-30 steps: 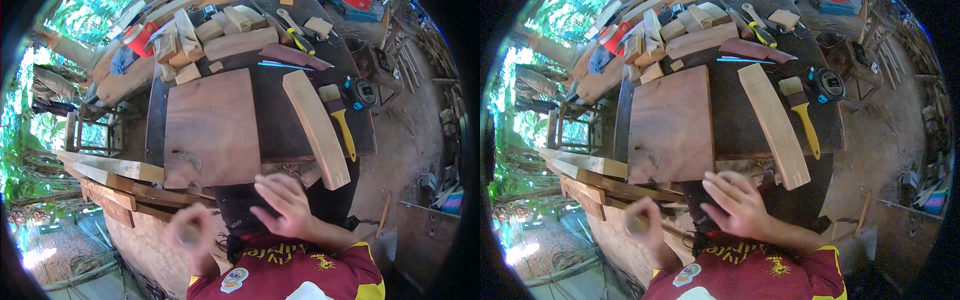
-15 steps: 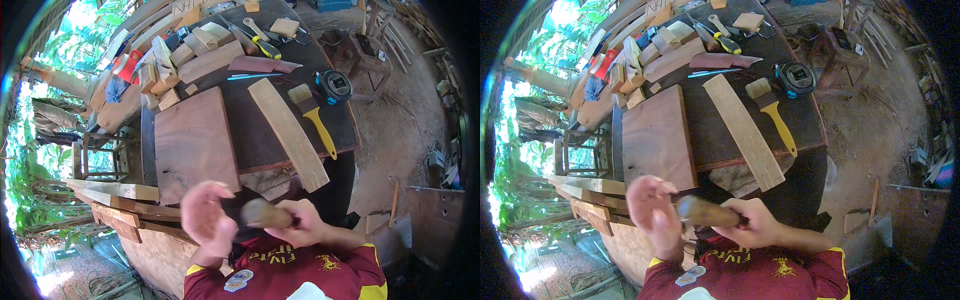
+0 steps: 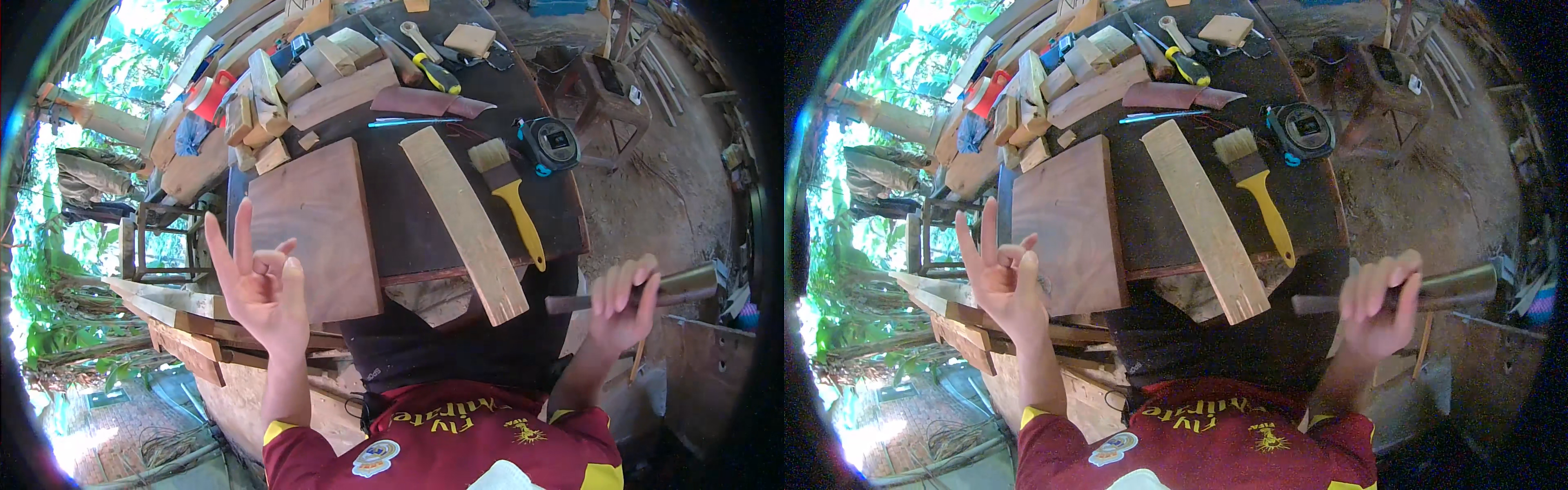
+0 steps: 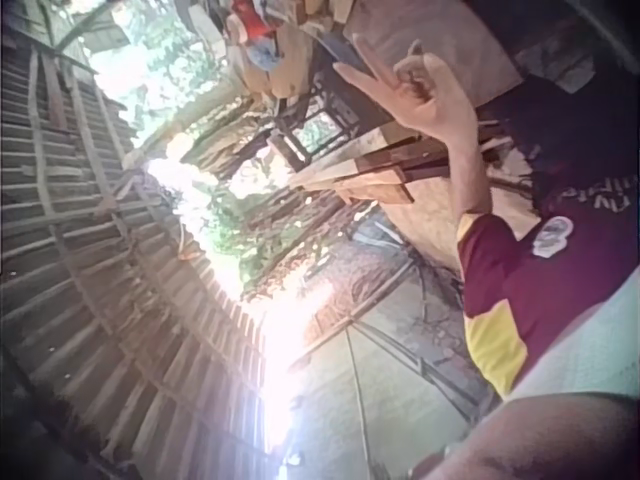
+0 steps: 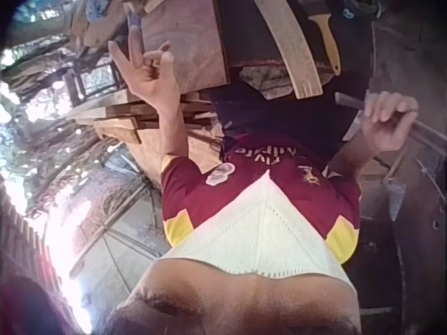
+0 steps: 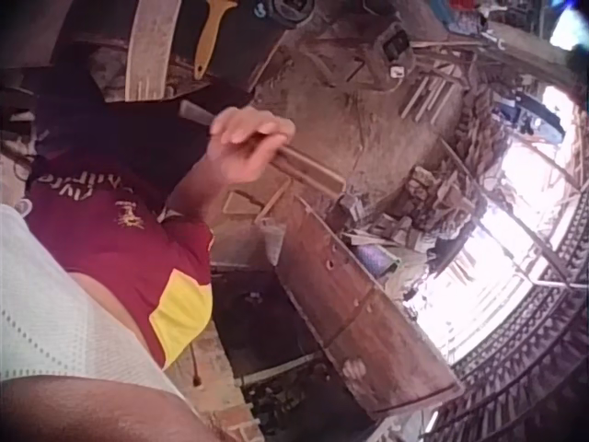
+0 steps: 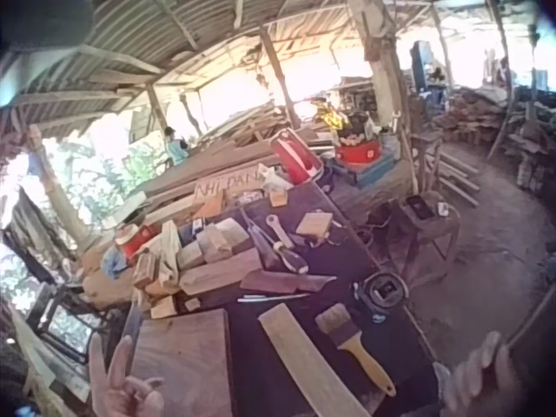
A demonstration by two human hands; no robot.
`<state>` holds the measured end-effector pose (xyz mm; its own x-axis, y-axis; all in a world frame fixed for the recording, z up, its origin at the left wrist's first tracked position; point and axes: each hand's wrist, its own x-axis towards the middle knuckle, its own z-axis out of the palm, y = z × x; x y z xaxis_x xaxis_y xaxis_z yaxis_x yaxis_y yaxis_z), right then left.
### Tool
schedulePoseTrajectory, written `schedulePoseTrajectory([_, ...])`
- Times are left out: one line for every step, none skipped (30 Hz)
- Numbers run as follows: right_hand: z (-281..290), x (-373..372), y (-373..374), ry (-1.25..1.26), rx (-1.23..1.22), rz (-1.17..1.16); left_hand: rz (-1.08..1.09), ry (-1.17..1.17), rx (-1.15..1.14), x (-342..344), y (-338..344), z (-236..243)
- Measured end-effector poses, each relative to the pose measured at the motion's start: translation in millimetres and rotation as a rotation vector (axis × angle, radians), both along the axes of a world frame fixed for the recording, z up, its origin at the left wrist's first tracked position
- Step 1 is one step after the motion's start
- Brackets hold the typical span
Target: The person carves a large, irregularly shaped piece of wood using a chisel and a wooden mallet. They repeatedly strike the chisel to remove material along marked lines. The person also uses a brush to sweep away wood shavings and flips the wood to work on different sections.
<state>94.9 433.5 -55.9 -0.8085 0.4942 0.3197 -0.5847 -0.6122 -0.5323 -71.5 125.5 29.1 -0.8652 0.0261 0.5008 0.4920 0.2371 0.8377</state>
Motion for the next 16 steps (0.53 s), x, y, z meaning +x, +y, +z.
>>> schedulePoseTrajectory([-4,2,10,0.021,0.017,-0.052,-0.023,0.008,-0.026,-6,1,-3])
schedulePoseTrajectory([-9,3,17,-0.012,0.031,-0.142,-0.048,0.017,-0.052,-12,3,-5])
schedulePoseTrajectory([-18,3,22,-0.044,0.046,-0.233,-0.068,0.016,-0.087,-19,5,-7])
schedulePoseTrajectory([-27,6,28,-0.078,0.063,-0.325,-0.089,0.013,-0.119,-26,7,-9])
schedulePoseTrajectory([-38,11,33,-0.124,0.018,-0.360,-0.106,0.011,-0.153,-31,10,-11])
schedulePoseTrajectory([-50,16,36,-0.153,-0.003,-0.395,-0.103,0.000,-0.180,-37,14,-13])
schedulePoseTrajectory([-58,17,38,-0.180,-0.024,-0.427,-0.096,-0.010,-0.207,-44,18,-15])
schedulePoseTrajectory([-68,19,40,-0.206,-0.045,-0.463,-0.094,-0.019,-0.234,-51,24,-17])
schedulePoseTrajectory([-76,22,43,-0.213,-0.118,-0.455,-0.084,-0.013,-0.228,-57,35,-18])
schedulePoseTrajectory([-87,26,45,-0.222,-0.187,-0.451,-0.099,-0.025,-0.259,-66,43,-22])
schedulePoseTrajectory([-96,30,47,-0.229,-0.261,-0.440,-0.108,-0.035,-0.294,-73,50,-22])
schedulePoseTrajectory([-106,32,49,-0.262,-0.302,-0.434,-0.117,-0.045,-0.329,-82,57,-23])
schedulePoseTrajectory([-115,34,50,-0.293,-0.342,-0.430,-0.124,-0.031,-0.376,-94,65,-24])
schedulePoseTrajectory([-127,35,50,-0.322,-0.382,-0.421,-0.128,-0.015,-0.422,-106,71,-27])
schedulePoseTrajectory([-145,36,50,-0.359,-0.374,-0.446,-0.130,0.000,-0.468,-120,76,-31])
schedulePoseTrajectory([-167,39,53,-0.325,-0.326,-0.371,-0.118,-0.003,-0.466,-119,77,-31])
